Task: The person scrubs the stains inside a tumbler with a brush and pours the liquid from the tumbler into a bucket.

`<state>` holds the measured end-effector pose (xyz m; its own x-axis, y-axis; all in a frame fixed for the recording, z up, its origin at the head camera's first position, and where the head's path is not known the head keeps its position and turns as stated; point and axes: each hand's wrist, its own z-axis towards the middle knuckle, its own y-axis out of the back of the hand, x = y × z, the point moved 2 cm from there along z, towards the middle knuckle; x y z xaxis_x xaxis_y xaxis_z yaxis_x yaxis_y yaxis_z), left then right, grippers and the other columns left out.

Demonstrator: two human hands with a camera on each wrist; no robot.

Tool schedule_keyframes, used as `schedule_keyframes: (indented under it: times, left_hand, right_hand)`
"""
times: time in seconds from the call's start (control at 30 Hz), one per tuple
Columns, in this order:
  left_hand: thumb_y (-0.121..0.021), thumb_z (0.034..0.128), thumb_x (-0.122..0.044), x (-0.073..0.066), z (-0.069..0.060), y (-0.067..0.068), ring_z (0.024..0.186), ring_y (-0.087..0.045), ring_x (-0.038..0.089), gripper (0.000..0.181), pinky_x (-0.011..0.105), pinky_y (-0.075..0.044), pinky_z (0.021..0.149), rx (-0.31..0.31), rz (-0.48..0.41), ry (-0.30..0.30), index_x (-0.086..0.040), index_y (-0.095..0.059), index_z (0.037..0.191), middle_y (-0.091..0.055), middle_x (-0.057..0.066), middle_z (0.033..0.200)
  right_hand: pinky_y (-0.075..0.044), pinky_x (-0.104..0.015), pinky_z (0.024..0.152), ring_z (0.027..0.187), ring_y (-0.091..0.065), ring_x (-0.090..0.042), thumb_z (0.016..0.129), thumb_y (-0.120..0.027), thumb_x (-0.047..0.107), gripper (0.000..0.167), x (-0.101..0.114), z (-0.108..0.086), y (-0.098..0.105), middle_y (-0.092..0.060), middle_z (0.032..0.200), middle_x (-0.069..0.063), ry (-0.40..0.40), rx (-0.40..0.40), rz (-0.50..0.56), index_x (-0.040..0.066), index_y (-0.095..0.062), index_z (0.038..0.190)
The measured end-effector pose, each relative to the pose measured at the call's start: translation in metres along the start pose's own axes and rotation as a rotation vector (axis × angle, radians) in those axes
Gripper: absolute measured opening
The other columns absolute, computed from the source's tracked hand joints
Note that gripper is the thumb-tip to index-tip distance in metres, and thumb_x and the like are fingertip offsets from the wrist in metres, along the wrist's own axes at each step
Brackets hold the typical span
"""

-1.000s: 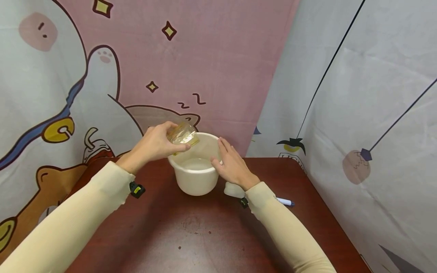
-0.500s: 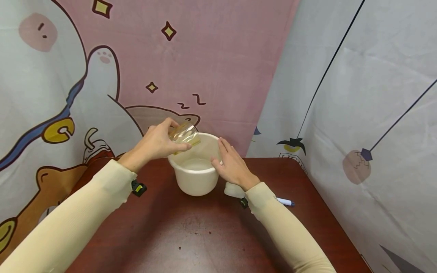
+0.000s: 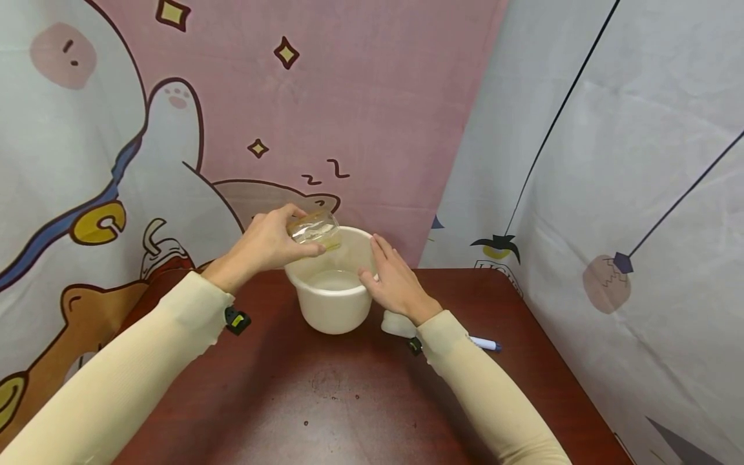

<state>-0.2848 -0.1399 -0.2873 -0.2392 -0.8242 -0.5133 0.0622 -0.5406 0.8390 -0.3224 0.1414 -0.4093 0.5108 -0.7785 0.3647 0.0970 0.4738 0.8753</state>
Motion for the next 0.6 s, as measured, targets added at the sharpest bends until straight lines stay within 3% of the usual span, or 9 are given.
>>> schedule_keyframes:
  times: [0.27,0.43,0.6]
  left_hand:
    - [-0.093,0.0927,-0.057,-0.0012,-0.0009,0.0002,0.128,-0.077,0.043,0.089,0.063,-0.064,0.107,-0.002,-0.025,-0.005,-0.013,-0.06,0.162,-0.078,0.023,0.143]
    - [-0.093,0.0926,-0.057,-0.0014,-0.0009,0.0006,0.134,-0.075,0.043,0.088,0.064,-0.062,0.111,-0.001,-0.026,-0.004,-0.013,-0.06,0.162,-0.076,0.022,0.147]
    - [-0.095,0.0919,-0.056,-0.002,-0.0007,0.0004,0.129,-0.077,0.042,0.087,0.061,-0.064,0.106,0.0,-0.025,0.001,-0.015,-0.06,0.161,-0.079,0.022,0.14]
  right_hand:
    - [-0.027,-0.061,0.147,0.179,-0.034,-0.038,0.115,-0.053,0.042,0.085,0.0015,0.0003,0.0019,-0.028,0.192,-0.023,0.005,-0.014,0.008,-0.005,-0.027,0.181]
    - [-0.025,-0.058,0.148,0.179,-0.033,-0.037,0.115,-0.053,0.043,0.085,0.0008,0.0001,0.0015,-0.028,0.192,-0.023,-0.001,-0.011,0.011,-0.004,-0.027,0.181]
    - [-0.024,-0.057,0.148,0.18,-0.032,-0.037,0.114,-0.053,0.044,0.087,0.0001,0.0,0.0009,-0.027,0.192,-0.023,-0.007,-0.005,0.013,-0.004,-0.026,0.182]
